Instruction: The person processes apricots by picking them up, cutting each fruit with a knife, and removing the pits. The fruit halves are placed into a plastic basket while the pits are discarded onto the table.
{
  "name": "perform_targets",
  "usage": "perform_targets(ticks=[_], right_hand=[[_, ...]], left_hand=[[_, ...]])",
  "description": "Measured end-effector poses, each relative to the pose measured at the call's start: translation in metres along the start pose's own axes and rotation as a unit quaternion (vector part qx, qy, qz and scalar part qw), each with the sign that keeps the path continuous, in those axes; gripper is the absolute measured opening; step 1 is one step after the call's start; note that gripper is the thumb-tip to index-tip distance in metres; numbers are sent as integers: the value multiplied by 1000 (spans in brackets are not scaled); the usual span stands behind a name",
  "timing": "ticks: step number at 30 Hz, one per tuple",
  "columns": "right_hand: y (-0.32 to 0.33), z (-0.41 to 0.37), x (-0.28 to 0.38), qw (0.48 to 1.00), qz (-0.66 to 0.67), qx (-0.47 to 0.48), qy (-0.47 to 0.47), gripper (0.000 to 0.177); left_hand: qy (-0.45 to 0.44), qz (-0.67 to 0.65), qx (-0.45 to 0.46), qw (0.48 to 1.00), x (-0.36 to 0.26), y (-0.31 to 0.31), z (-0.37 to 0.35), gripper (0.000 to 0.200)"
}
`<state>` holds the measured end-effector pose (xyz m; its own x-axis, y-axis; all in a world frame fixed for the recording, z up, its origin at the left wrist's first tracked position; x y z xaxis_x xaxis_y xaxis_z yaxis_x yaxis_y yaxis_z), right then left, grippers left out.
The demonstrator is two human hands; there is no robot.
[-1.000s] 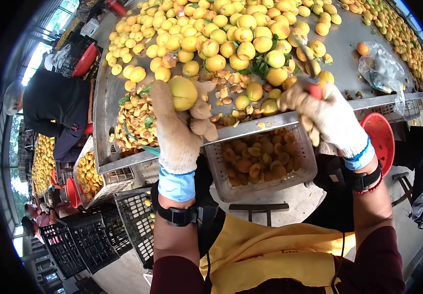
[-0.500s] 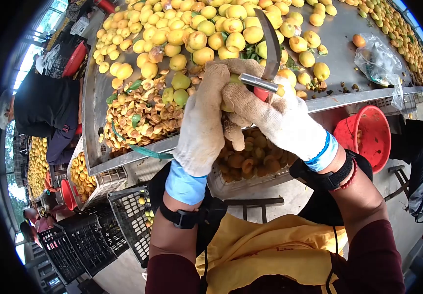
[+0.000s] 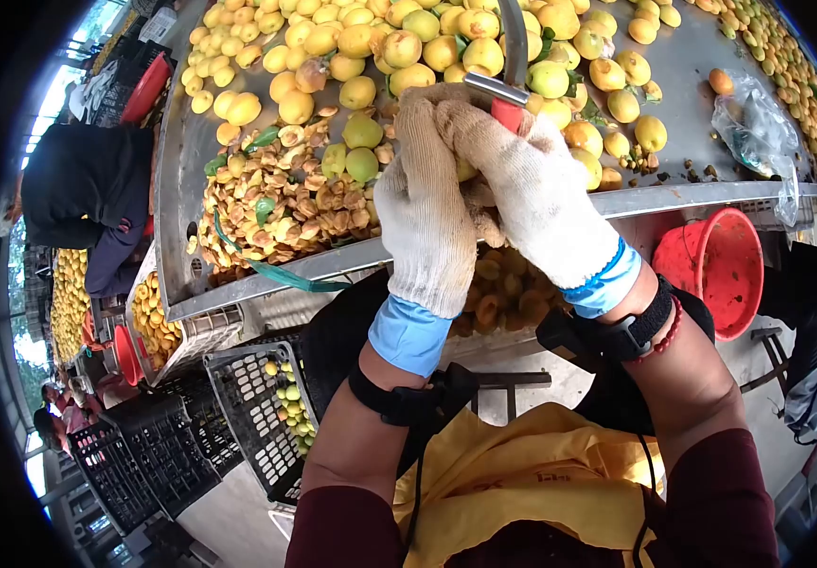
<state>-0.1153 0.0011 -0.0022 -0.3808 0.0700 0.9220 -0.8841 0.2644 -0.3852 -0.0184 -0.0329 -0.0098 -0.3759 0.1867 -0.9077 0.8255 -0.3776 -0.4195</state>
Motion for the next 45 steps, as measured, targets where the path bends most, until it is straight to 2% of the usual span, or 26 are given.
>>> perform_targets(ticks=[1, 3, 5, 6, 7, 8, 10, 11, 12, 13, 15, 16, 18, 19, 21, 23, 26, 33, 36, 37, 39, 40, 41, 43, 44, 45], right_hand=[[-1, 0, 0, 1000, -15, -6, 25, 26], [-4, -3, 10, 999, 34, -29, -9, 25], [3, -2, 22, 994, -90, -53, -44, 27], [14, 7, 13, 1000, -9, 11, -26, 31], [17, 5, 20, 1000, -14, 10, -22, 31], [18, 1, 28, 998, -35, 52, -13, 34], [18, -1, 29, 985, -123, 118, 19, 45], [17, -2, 24, 985, -121, 123, 18, 45], [15, -2, 19, 982, -153, 101, 38, 45], [12, -1, 17, 978, -184, 78, 60, 46], [5, -4, 22, 980, -180, 76, 26, 44], [6, -2, 17, 981, -178, 49, 59, 43], [-1, 4, 0, 979, -130, -8, 156, 39], [-3, 5, 1, 980, -129, -6, 154, 39], [-4, 7, 4, 991, -115, -23, 64, 34], [-6, 14, -2, 995, -77, -19, 66, 30], [-10, 17, -3, 995, -68, -53, 55, 28], [-5, 26, -11, 994, -78, -76, 25, 30], [2, 31, -19, 996, -42, -66, 49, 34], [9, 40, -25, 989, -74, -107, 64, 33], [18, 40, -30, 979, -119, -111, 122, 30], [19, 44, -34, 980, -91, -102, 141, 27], [21, 47, -28, 949, -206, -91, 220, 27], [18, 41, -8, 967, -180, -97, 152, 29], [31, 52, -12, 971, -173, -69, 151, 30], [47, 61, -16, 974, -166, -41, 146, 34]], left_hand=[[6, -1, -1, 1000, 6, 1, 1, 42], [-16, 74, 7, 997, 17, 8, 7, 54], [-9, 118, -14, 993, 11, 2, 15, 58], [10, 68, 47, 997, 4, 1, 17, 58], [30, 20, 107, 994, -6, -1, 18, 58], [60, -1, 152, 986, -15, -1, 18, 56], [92, -56, 149, 983, -11, 9, 24, 57], [123, -110, 144, 976, -7, 17, 27, 59], [211, -137, 137, 958, -4, 25, 29, 61], [260, -207, 222, 917, -9, 39, 34, 57], [90, -61, 65, 992, -8, 9, 26, 49], [88, -61, 65, 992, -3, 4, 25, 49], [16, -92, 14, 996, 1, 3, 25, 40], [15, -91, 11, 996, 2, 3, 25, 40], [-55, 54, 5, 997, 0, 4, 25, 37], [-38, 33, 0, 999, 1, 5, 24, 36], [18, -44, -71, 996, 3, 5, 29, 54], [27, -44, -71, 996, 20, 9, 37, 56], [76, 37, -88, 993, 16, 4, 34, 59], [6, 74, -100, 992, 24, 2, 36, 56], [-95, 168, -120, 974, 43, 2, 39, 51], [-70, 127, -90, 985, 38, 4, 37, 43], [-33, 91, -73, 993, 35, 4, 38, 41], [-9, 38, -41, 998, 20, 0, 38, 38], [-9, -35, -17, 999, 24, 2, 41, 31], [-111, 43, 15, 993, 23, 12, 39, 27]])
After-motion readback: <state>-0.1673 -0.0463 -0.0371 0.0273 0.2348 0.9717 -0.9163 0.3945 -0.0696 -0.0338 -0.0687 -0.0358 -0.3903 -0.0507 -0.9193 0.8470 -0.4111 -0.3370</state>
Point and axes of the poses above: each hand's wrist, its own z-axis towards the middle knuckle, its own y-axis out of the back of the hand, x = y × z, the point moved 1 cm from there along z, towards the middle knuckle, and after that the axes turned 1 degree about x, right-handed, at the moved point
